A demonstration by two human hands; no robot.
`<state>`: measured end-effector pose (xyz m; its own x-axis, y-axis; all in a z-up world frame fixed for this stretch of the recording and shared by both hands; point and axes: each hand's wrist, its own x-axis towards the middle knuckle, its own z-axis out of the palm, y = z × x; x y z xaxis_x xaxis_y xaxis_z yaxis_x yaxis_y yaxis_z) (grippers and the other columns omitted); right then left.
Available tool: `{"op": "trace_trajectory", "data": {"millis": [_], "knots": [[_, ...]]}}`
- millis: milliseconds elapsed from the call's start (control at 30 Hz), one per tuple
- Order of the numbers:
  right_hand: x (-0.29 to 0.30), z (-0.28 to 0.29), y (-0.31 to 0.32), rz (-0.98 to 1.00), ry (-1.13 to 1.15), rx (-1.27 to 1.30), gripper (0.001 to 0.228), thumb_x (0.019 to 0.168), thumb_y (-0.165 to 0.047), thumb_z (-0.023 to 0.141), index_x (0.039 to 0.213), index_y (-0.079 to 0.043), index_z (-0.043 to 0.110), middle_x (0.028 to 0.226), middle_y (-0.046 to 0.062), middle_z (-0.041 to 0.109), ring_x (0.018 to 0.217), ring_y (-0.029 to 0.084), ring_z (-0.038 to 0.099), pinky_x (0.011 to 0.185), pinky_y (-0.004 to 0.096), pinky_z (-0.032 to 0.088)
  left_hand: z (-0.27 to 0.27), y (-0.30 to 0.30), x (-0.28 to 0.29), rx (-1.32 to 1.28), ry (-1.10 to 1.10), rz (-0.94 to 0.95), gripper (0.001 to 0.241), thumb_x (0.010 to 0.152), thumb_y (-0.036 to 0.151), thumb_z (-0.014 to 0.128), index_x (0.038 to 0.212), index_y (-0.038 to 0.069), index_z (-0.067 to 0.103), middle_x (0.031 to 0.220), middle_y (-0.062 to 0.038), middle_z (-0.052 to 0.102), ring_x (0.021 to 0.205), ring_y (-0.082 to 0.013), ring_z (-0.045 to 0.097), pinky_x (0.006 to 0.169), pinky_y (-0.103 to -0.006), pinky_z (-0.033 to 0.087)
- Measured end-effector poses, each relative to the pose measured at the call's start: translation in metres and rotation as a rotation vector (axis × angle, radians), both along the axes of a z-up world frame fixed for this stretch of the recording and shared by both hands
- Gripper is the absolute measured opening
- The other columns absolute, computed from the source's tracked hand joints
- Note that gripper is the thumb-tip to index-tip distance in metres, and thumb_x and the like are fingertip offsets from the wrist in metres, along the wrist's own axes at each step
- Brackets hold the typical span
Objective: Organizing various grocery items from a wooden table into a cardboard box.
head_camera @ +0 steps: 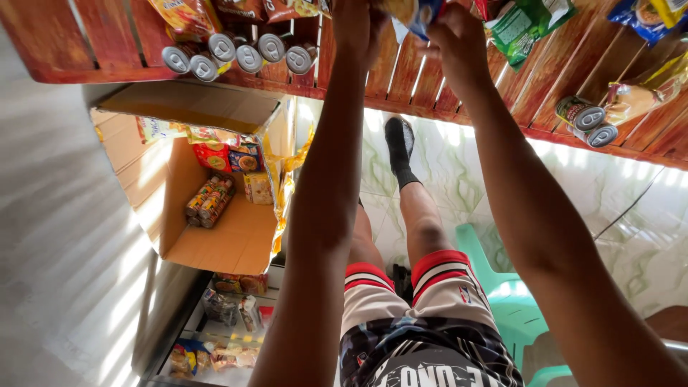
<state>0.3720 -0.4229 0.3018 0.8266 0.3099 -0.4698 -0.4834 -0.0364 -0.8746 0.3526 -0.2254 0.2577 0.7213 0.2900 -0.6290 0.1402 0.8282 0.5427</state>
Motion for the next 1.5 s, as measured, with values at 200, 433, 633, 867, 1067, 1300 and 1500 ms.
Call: {"op": "trace_trajectory", "data": {"millis": [200, 433, 633, 867, 1067, 1300, 1500], "knots": [[-0.035, 0.042, -0.011, -0.008, -0.309, -0.068, 0.031, 0.118, -0.03, 0.06, 0.125, 0.0, 0.064, 0.112, 0.005, 0.07, 0.107, 0.012, 0.064, 0.096, 0.03, 0.052, 0.042, -0.015, -0.053, 0.094, 0.111, -0.089, 0.017, 0.101, 0.026, 0.063, 0.099, 0.01, 0.067, 0.079, 0.0, 0.061, 0.069, -0.0118, 0.057, 0.056, -0.0312, 0.047], [-0.069, 0.139, -0.003, 0.078, -0.329, -0.394, 0.036, 0.113, -0.035, 0.06, 0.123, -0.002, 0.069, 0.092, 0.004, 0.069, 0.086, 0.01, 0.06, 0.078, 0.027, 0.049, 0.083, 0.001, -0.12, 0.715, 0.066, -0.369, 0.027, 0.107, 0.03, 0.065, 0.097, 0.005, 0.063, 0.085, 0.0, 0.053, 0.079, -0.0109, 0.049, 0.069, -0.0319, 0.046], [-0.117, 0.172, 0.002, -0.085, 0.008, -0.238, 0.03, 0.111, -0.031, 0.058, 0.105, -0.003, 0.065, 0.09, 0.008, 0.067, 0.082, 0.02, 0.063, 0.078, 0.034, 0.053, 0.195, 0.013, -0.161, 0.845, 0.015, -0.449, 0.035, 0.11, 0.038, 0.051, 0.103, 0.005, 0.061, 0.087, -0.001, 0.06, 0.082, -0.0137, 0.057, 0.075, -0.0329, 0.05], [-0.192, 0.3, 0.06, -0.301, 0.093, 0.17, 0.026, 0.11, -0.035, 0.06, 0.113, -0.009, 0.059, 0.1, 0.001, 0.066, 0.09, 0.01, 0.065, 0.08, 0.029, 0.057, 0.235, 0.042, -0.219, 0.186, 0.143, -0.557, 0.047, 0.117, 0.041, 0.043, 0.128, -0.002, 0.058, 0.09, -0.011, 0.047, 0.073, -0.029, 0.042, 0.058, -0.0397, 0.032], [-0.229, 0.354, 0.058, -0.128, 0.002, -0.122, 0.027, 0.108, -0.036, 0.054, 0.113, -0.01, 0.059, 0.095, 0.0, 0.069, 0.085, 0.007, 0.064, 0.076, 0.025, 0.052, 0.312, 0.064, -0.256, 0.328, -0.104, -0.474, 0.058, 0.112, 0.052, 0.039, 0.113, 0.002, 0.069, 0.096, -0.003, 0.071, 0.086, -0.0104, 0.063, 0.081, -0.0277, 0.053], [-0.262, 0.343, 0.029, -0.165, -0.177, -0.032, 0.029, 0.118, -0.033, 0.051, 0.112, -0.005, 0.06, 0.099, 0.001, 0.066, 0.09, 0.007, 0.058, 0.084, 0.026, 0.051, 0.429, 0.057, -0.278, 0.424, -0.311, -0.506, 0.053, 0.111, 0.049, 0.047, 0.117, 0.0, 0.066, 0.104, -0.002, 0.069, 0.097, -0.0097, 0.059, 0.091, -0.0314, 0.052], [-0.254, 0.395, 0.024, -0.177, -0.619, -0.412, 0.027, 0.117, -0.028, 0.055, 0.109, -0.002, 0.06, 0.09, 0.008, 0.06, 0.086, 0.012, 0.052, 0.078, 0.032, 0.048, 0.415, 0.048, -0.273, 1.134, 0.058, -0.783, 0.064, 0.113, 0.057, 0.034, 0.111, 0.004, 0.069, 0.086, -0.01, 0.068, 0.084, -0.0178, 0.058, 0.079, -0.0378, 0.052]]}}
